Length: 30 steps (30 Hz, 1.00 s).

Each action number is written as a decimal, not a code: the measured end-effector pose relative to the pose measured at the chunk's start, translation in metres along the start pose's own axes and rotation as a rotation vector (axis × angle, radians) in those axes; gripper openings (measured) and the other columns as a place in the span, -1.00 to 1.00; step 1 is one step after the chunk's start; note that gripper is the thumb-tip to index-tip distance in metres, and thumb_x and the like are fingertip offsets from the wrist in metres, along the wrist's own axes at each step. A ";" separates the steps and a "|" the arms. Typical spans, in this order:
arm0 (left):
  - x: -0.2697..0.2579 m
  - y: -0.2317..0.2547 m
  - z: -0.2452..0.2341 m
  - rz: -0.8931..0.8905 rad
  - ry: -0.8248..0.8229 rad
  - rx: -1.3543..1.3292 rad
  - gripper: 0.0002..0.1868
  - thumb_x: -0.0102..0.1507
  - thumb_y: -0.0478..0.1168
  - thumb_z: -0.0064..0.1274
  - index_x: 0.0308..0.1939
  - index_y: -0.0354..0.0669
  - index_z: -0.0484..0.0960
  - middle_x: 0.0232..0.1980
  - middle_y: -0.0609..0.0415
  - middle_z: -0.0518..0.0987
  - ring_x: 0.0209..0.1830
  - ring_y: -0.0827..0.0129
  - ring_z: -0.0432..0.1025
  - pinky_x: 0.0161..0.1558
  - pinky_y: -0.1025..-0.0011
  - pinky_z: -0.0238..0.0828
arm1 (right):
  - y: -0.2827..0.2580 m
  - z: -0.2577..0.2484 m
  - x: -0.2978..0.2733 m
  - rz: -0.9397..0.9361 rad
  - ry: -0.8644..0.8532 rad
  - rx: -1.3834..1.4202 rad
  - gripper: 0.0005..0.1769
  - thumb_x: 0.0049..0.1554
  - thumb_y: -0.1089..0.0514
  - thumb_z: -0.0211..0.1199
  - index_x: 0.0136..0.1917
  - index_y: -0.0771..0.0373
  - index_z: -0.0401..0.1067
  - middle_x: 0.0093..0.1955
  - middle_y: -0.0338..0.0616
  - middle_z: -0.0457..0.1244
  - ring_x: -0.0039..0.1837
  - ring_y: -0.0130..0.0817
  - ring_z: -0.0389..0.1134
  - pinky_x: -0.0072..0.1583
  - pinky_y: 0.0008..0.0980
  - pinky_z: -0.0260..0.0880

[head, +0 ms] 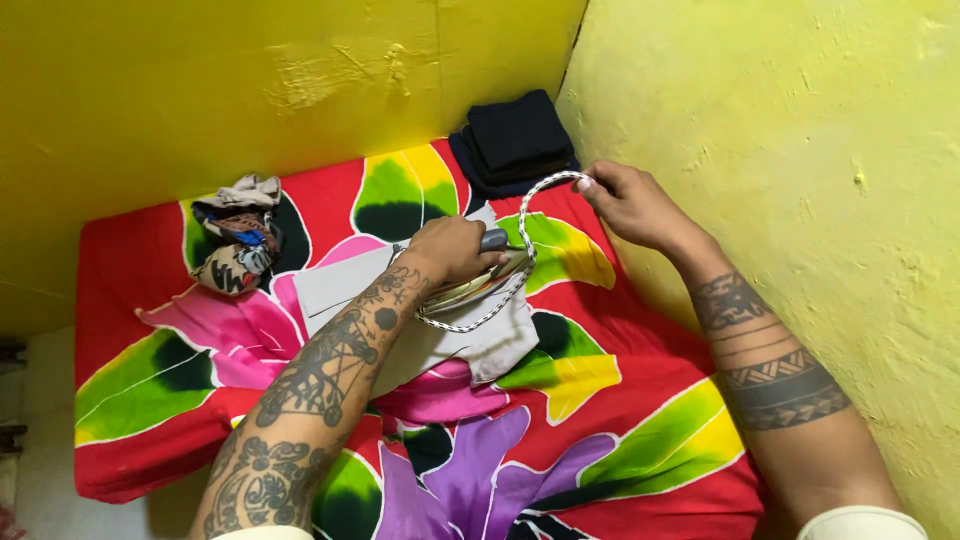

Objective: The person unfolds a white garment on a bed and smooths it with their hands. They then use an electric iron to press the garment, moving the iron back and forth across the fabric while holding the cord with the other hand.

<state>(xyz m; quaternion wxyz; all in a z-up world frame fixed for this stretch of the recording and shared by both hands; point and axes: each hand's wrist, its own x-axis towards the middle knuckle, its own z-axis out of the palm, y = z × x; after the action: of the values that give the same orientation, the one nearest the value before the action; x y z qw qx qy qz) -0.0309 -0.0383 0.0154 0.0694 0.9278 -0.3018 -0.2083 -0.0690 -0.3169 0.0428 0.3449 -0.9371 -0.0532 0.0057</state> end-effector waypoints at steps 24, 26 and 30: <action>-0.046 -0.043 -0.007 -0.146 0.049 -0.080 -0.38 0.25 0.32 -0.04 0.00 -0.14 0.66 -0.06 -0.21 0.69 0.10 -0.16 0.56 0.10 -0.02 0.47 | -0.024 -0.004 -0.006 0.046 -0.107 -0.018 -0.75 0.26 0.03 0.13 0.08 0.17 0.52 -0.15 0.09 0.36 -0.01 -0.01 0.39 0.06 -0.06 0.32; -0.055 -0.058 -0.005 -0.172 0.042 -0.084 -0.38 0.25 0.33 -0.04 -0.01 -0.11 0.66 -0.05 -0.21 0.69 0.11 -0.15 0.56 0.11 -0.02 0.47 | -0.022 -0.001 -0.007 0.044 -0.114 -0.010 -0.76 0.26 0.04 0.14 0.07 0.18 0.52 -0.17 0.09 0.35 -0.03 -0.02 0.38 0.06 -0.06 0.31; -0.081 -0.081 -0.004 -0.268 0.034 -0.092 -0.40 0.26 0.33 -0.05 0.00 -0.07 0.65 -0.02 -0.19 0.69 0.14 -0.11 0.55 0.14 0.02 0.46 | -0.009 0.007 -0.004 0.055 -0.135 0.015 -0.77 0.26 0.06 0.14 0.06 0.19 0.52 -0.17 0.06 0.34 -0.02 -0.09 0.35 0.07 -0.08 0.31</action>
<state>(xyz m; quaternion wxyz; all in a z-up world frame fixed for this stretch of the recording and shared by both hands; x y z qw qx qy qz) -0.0454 0.0748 0.0269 0.0885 0.9589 -0.1643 -0.2136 -0.0745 -0.3063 0.0436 0.3473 -0.9331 -0.0504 0.0786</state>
